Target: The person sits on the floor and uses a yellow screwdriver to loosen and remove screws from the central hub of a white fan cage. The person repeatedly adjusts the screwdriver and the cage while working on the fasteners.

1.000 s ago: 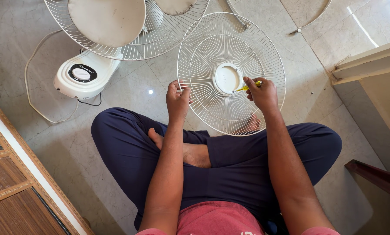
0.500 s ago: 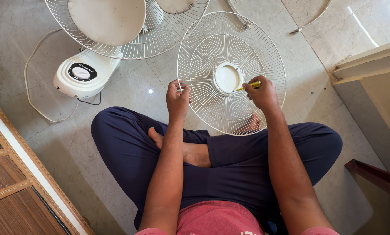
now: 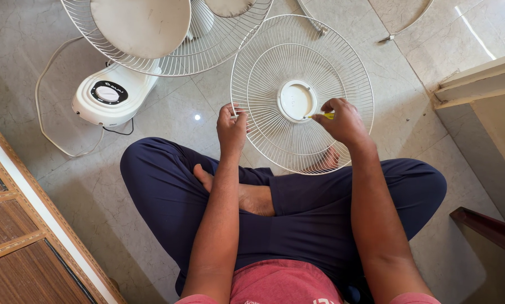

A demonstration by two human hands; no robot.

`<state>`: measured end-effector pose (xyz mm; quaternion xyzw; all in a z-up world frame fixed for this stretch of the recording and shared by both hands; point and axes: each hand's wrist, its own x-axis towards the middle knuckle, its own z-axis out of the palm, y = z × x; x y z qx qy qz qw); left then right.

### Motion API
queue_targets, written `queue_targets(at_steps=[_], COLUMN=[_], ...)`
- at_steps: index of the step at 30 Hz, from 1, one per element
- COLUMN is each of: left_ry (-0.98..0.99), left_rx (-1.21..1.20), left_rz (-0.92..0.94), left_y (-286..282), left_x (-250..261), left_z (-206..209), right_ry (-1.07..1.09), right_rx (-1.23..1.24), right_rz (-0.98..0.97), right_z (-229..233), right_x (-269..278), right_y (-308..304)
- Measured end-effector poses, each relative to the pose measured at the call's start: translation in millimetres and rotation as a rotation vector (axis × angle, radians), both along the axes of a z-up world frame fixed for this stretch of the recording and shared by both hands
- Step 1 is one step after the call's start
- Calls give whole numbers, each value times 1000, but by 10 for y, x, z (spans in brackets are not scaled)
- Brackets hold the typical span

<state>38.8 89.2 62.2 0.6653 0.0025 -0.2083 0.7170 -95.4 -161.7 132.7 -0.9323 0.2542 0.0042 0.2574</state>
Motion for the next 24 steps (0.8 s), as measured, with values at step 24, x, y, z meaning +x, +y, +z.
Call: queue_targets(at_steps=[24], left_ry=[113], left_rx=[301], left_rz=[19], left_y=[-70], left_x=[28], left_z=[-177], right_ry=[232], right_rx=[-182], right_rz=[80], right_z=[83], right_x=[214], right_y=[113])
